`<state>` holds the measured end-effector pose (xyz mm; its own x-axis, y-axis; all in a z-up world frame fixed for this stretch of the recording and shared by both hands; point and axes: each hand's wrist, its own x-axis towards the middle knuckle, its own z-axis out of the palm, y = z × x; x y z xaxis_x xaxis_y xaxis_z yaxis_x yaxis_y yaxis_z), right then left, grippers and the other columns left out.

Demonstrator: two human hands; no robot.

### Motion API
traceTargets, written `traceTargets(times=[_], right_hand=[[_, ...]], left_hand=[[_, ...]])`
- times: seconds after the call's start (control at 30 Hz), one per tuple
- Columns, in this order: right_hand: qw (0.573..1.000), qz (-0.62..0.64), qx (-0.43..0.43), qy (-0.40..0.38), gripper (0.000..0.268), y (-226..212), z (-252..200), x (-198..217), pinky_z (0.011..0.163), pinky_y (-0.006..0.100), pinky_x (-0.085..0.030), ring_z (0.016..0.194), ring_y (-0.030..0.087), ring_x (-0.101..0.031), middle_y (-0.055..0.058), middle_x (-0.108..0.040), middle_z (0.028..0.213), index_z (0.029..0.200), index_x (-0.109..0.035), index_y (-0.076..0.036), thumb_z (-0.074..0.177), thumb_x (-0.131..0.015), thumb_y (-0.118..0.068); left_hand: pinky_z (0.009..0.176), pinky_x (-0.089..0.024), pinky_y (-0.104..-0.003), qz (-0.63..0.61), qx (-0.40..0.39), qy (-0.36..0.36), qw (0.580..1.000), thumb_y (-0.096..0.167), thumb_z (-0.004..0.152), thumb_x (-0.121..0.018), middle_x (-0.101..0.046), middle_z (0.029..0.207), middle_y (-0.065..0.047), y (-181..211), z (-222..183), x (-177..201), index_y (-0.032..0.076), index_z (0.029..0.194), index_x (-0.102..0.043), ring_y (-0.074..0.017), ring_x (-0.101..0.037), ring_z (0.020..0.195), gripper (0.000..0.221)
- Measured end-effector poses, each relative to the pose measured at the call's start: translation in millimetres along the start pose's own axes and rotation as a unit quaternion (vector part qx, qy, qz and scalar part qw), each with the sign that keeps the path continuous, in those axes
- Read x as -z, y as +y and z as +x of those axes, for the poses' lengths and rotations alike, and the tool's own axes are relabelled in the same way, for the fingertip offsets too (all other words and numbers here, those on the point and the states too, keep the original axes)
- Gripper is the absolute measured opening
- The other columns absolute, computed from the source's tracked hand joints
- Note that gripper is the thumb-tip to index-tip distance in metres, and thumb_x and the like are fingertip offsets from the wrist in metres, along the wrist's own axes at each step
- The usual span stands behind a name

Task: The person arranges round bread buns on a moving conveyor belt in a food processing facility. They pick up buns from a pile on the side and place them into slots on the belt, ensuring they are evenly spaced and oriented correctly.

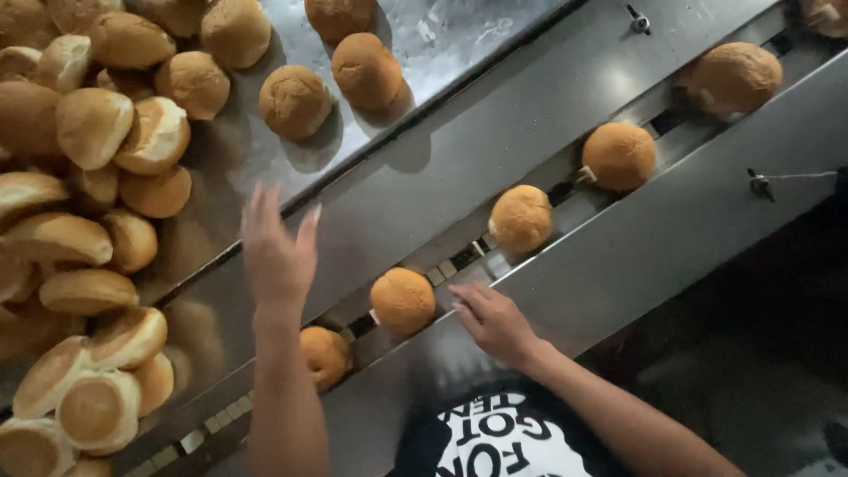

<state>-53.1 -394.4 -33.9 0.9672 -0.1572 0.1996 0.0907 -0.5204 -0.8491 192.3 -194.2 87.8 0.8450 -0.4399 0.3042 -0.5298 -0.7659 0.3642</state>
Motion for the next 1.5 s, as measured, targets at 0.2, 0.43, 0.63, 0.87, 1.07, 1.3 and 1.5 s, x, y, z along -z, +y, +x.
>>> traceTargets(times=[0.2,0.43,0.63,0.87,1.07,1.3,1.5], right_hand=[[0.999,0.031,0.025,0.036,0.025,-10.0,-2.1,6.1,0.081,0.034,-0.064,0.092,0.027,-0.072,0.019,-0.071,0.108,0.117,-0.066,0.004,0.095,-0.062,-0.007],[0.996,0.022,0.019,0.085,0.031,13.5,-14.1,-8.6,0.085,0.038,-0.065,0.096,0.030,-0.071,0.018,-0.070,0.111,0.119,-0.067,0.000,0.089,-0.069,-0.005],[0.990,0.033,0.035,0.136,0.036,20.2,-16.1,-1.8,0.095,0.037,-0.060,0.104,0.025,-0.064,0.014,-0.062,0.114,0.128,-0.060,-0.004,0.092,-0.065,-0.003],[0.978,-0.104,0.146,0.104,0.070,-10.2,74.4,9.1,0.111,0.053,-0.041,0.135,0.044,-0.048,0.022,-0.051,0.142,0.149,-0.053,-0.008,0.085,-0.079,-0.019],[0.958,-0.186,0.057,-0.211,0.083,-54.1,132.4,-29.4,0.105,0.058,-0.045,0.133,0.050,-0.050,0.027,-0.050,0.146,0.154,-0.044,-0.014,0.081,-0.080,-0.024],[0.981,-0.123,-0.088,-0.123,0.079,-28.4,126.0,-21.0,0.103,0.045,-0.052,0.129,0.036,-0.055,0.014,-0.054,0.142,0.153,-0.048,-0.015,0.080,-0.077,-0.023],[0.977,-0.083,-0.044,-0.193,0.082,-67.4,72.6,1.9,0.111,0.049,-0.045,0.135,0.041,-0.051,0.017,-0.049,0.147,0.153,-0.047,-0.016,0.076,-0.074,-0.018]], left_hand=[[0.107,-0.038,-0.068,0.015,-0.052,0.015,0.998,0.044,0.104,-0.077,-0.026,0.164,-0.014,10.4,193.2,-101.3,0.020,0.156,-0.043,-0.0422,-0.034,0.148,0.067],[0.114,-0.020,-0.073,0.005,0.091,-0.231,0.969,0.060,0.094,-0.057,-0.001,0.168,-0.001,33.1,255.1,-125.7,0.030,0.158,-0.035,-0.0441,-0.003,0.152,0.075],[0.107,-0.038,-0.064,-0.078,0.080,-0.235,0.966,0.038,0.101,-0.049,-0.020,0.164,-0.007,52.0,151.9,-78.9,0.025,0.154,-0.030,-0.0475,-0.032,0.140,0.058],[0.097,-0.036,-0.083,-0.003,0.088,-0.145,0.985,0.044,0.092,-0.060,-0.027,0.167,-0.013,44.5,-21.0,-62.3,0.013,0.140,-0.055,-0.0496,-0.043,0.137,0.058],[0.093,-0.053,-0.065,-0.078,0.191,0.035,0.978,0.040,0.093,-0.074,-0.034,0.156,-0.022,9.0,-62.2,-58.8,0.007,0.125,-0.053,-0.0493,-0.060,0.121,0.050],[0.090,-0.061,-0.055,-0.029,0.295,-0.002,0.955,0.013,0.084,-0.084,-0.042,0.152,-0.013,6.4,-81.8,-10.4,0.005,0.112,-0.056,-0.0465,-0.061,0.122,0.040],[0.104,-0.051,-0.059,0.022,0.356,-0.084,0.931,0.012,0.086,-0.079,-0.043,0.154,-0.012,1.7,-166.4,20.8,0.004,0.118,-0.059,-0.0446,-0.055,0.131,0.038]])
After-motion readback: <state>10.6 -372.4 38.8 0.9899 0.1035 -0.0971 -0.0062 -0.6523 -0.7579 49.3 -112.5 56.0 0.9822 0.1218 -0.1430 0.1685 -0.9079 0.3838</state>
